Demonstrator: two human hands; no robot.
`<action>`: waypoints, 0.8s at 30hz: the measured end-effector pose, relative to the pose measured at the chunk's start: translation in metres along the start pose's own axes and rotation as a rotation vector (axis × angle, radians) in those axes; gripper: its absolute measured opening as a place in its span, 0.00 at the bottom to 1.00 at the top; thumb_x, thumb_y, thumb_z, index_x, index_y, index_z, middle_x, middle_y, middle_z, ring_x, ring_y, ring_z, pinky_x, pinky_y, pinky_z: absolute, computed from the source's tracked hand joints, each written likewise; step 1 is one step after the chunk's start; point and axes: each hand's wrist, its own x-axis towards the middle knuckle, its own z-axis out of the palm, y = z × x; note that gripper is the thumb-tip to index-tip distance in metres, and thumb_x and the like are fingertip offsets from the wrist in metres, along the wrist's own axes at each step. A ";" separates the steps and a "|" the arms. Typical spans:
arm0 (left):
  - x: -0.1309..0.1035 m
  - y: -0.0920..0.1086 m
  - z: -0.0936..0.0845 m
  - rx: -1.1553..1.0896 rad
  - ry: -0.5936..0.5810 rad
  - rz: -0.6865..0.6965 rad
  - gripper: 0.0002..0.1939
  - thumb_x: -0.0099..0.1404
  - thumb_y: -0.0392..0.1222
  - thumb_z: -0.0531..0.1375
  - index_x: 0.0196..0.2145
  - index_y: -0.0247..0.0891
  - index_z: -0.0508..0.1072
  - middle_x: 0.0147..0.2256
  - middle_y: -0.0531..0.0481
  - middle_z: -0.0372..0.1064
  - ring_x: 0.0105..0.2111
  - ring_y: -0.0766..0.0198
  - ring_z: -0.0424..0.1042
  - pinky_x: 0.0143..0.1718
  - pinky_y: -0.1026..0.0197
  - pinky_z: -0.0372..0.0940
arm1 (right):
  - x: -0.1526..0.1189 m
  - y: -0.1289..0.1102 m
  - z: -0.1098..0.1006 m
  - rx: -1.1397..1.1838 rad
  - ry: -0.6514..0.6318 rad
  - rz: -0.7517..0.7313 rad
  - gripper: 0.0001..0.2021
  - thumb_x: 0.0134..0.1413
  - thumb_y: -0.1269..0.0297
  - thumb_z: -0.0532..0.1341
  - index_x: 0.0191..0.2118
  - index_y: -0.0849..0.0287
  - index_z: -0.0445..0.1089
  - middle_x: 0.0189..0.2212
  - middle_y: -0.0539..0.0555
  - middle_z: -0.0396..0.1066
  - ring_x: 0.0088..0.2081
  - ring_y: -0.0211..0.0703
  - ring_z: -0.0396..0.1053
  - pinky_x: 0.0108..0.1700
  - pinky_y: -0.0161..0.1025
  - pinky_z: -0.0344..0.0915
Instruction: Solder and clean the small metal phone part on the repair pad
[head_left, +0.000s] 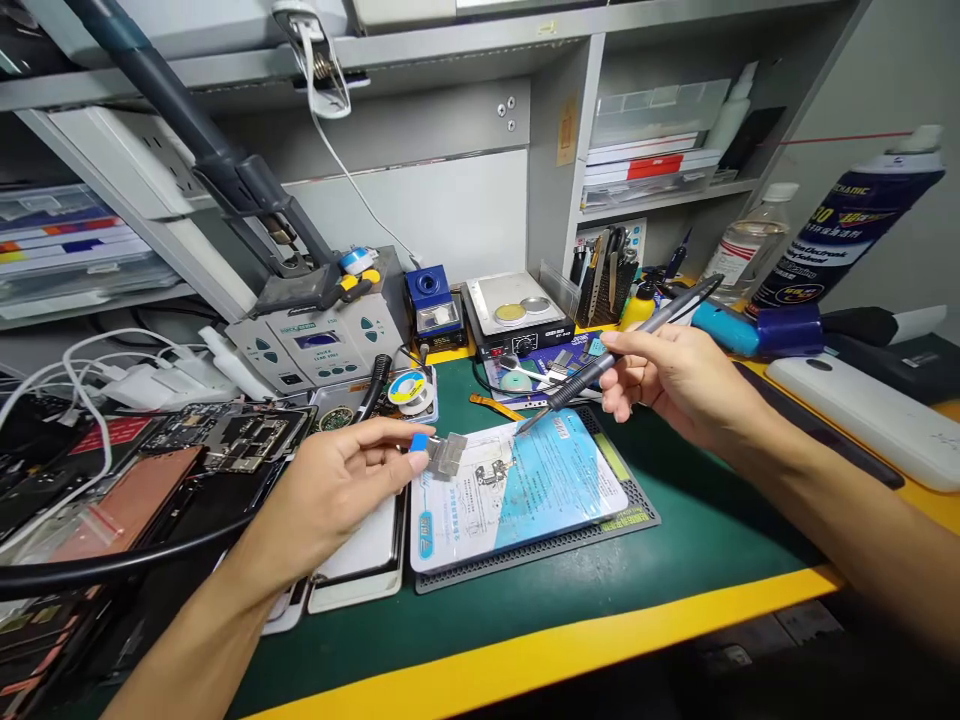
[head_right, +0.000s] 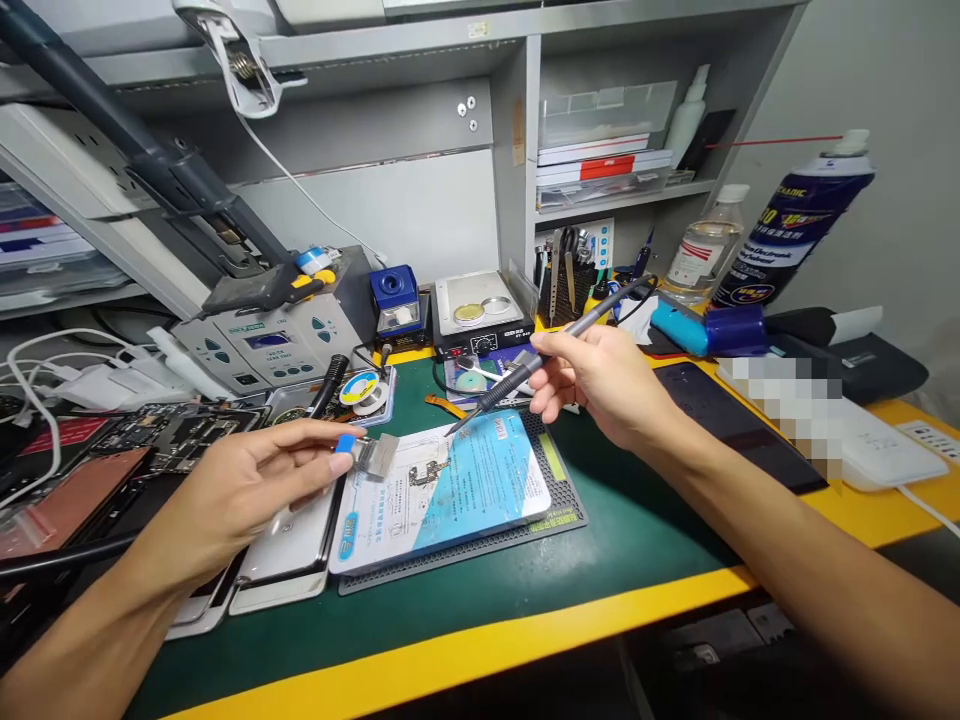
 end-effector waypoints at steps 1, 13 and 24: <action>0.002 0.000 0.000 -0.057 -0.009 -0.011 0.27 0.61 0.58 0.67 0.51 0.37 0.75 0.27 0.52 0.70 0.25 0.66 0.63 0.27 0.63 0.56 | 0.000 0.000 0.000 0.004 -0.006 -0.002 0.11 0.51 0.66 0.67 0.21 0.64 0.72 0.17 0.57 0.73 0.16 0.42 0.71 0.16 0.35 0.69; 0.027 0.020 0.009 -0.138 -0.122 -0.193 0.21 0.59 0.46 0.70 0.48 0.33 0.78 0.18 0.56 0.64 0.16 0.73 0.59 0.23 0.65 0.48 | -0.002 -0.003 -0.001 0.031 -0.015 -0.012 0.10 0.54 0.68 0.65 0.23 0.64 0.72 0.18 0.57 0.74 0.16 0.42 0.71 0.16 0.35 0.70; 0.045 0.025 0.016 -0.148 -0.176 -0.186 0.17 0.57 0.41 0.68 0.44 0.32 0.80 0.18 0.54 0.62 0.15 0.72 0.56 0.21 0.64 0.44 | -0.003 -0.004 -0.001 0.037 -0.016 -0.017 0.11 0.49 0.65 0.69 0.23 0.62 0.71 0.18 0.57 0.73 0.16 0.43 0.72 0.16 0.35 0.70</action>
